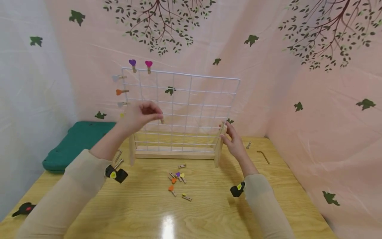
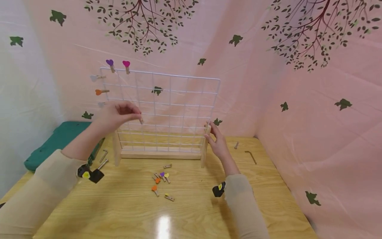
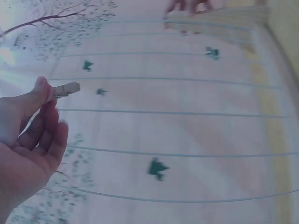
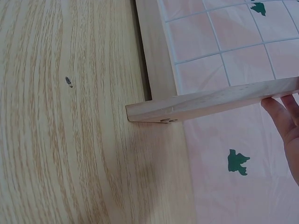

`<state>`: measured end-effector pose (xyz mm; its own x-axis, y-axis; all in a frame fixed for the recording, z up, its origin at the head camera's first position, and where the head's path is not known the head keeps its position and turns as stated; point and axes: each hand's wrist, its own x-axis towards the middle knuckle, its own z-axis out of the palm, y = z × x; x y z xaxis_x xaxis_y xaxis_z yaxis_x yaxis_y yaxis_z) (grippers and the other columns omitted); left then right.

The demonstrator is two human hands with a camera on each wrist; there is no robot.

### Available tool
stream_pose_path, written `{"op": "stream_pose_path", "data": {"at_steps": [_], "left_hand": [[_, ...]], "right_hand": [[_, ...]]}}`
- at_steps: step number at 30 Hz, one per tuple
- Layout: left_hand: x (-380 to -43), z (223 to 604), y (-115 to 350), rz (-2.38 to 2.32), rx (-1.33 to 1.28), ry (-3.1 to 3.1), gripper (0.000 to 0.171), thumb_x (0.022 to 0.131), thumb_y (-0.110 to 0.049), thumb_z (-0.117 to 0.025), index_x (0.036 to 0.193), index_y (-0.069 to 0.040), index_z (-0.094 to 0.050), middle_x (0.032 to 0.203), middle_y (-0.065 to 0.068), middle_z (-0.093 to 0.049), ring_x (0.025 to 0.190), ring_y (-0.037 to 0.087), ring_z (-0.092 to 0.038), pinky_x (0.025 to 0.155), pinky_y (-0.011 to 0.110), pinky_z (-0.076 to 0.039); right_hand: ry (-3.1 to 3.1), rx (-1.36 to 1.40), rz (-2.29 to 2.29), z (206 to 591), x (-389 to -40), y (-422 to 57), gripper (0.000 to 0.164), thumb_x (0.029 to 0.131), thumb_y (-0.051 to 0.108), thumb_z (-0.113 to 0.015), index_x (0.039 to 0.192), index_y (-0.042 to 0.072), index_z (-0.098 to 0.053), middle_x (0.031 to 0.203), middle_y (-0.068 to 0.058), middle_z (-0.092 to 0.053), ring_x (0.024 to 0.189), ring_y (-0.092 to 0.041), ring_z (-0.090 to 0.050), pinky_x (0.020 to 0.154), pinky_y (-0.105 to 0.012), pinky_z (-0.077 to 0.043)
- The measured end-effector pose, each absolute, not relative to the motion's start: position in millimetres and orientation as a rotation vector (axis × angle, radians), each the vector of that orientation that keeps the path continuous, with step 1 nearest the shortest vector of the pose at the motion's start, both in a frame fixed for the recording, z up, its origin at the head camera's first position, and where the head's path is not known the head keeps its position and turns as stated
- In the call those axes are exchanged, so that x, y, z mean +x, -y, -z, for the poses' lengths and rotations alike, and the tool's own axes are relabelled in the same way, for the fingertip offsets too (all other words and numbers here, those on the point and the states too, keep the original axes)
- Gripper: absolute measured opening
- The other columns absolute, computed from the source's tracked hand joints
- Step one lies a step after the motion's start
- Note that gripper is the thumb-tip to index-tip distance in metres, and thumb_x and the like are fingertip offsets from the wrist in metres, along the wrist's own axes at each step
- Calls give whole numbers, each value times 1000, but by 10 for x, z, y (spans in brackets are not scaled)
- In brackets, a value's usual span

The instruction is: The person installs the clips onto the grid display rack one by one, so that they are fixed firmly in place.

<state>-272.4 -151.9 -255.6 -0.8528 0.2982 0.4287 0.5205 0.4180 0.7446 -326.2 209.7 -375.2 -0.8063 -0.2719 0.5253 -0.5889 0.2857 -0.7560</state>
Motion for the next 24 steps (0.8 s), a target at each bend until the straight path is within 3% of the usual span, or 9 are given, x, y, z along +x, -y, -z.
{"op": "stream_pose_path", "data": {"at_steps": [5, 12, 15, 20, 22, 24], "left_hand": [[-2807, 1967, 1501, 1130, -573, 2277, 24, 78, -35, -67, 86, -13, -67, 84, -2, -62, 76, 10, -48, 68, 22, -39], [-3020, 1392, 1473, 1011, -462, 2150, 28, 72, -35, -71, 85, -11, -69, 86, -2, -67, 79, 5, -44, 71, 18, -33], [-3093, 1265, 1439, 1035, -400, 2183, 29, 71, -37, -71, 86, -13, -70, 88, -3, -68, 77, 4, -42, 70, 18, -30], [-3192, 1199, 1371, 1132, -368, 2213, 27, 69, -34, -73, 85, -12, -69, 85, -2, -67, 59, 7, -47, 54, 17, -35], [-3220, 1214, 1340, 1108, -376, 2237, 26, 70, -33, -72, 85, -12, -69, 84, -2, -67, 61, 7, -52, 56, 16, -38], [-3240, 1234, 1306, 1052, -386, 2264, 25, 71, -32, -72, 85, -11, -69, 86, -1, -68, 70, 6, -57, 68, 15, -41]], "right_hand": [[2263, 789, -1533, 3751, -3274, -2105, 55, 87, -5, -50, 137, 1, -29, 129, -28, -41, 118, -41, -40, 77, -48, -46], [2267, 794, -1549, 3757, -3276, -2109, 56, 87, -5, -50, 138, 2, -28, 130, -27, -41, 120, -41, -39, 77, -50, -45], [2272, 789, -1556, 3757, -3274, -2117, 56, 88, -5, -49, 138, 3, -28, 131, -26, -40, 120, -40, -38, 78, -51, -45], [2265, 796, -1565, 3751, -3274, -2116, 55, 87, -6, -49, 138, 1, -27, 130, -27, -40, 120, -40, -38, 78, -50, -45], [2262, 798, -1571, 3751, -3275, -2113, 55, 87, -6, -49, 137, 0, -28, 130, -27, -40, 120, -40, -38, 78, -50, -45], [2259, 801, -1575, 3749, -3277, -2109, 56, 87, -6, -50, 137, 1, -28, 130, -27, -41, 120, -41, -38, 78, -50, -45]]}}
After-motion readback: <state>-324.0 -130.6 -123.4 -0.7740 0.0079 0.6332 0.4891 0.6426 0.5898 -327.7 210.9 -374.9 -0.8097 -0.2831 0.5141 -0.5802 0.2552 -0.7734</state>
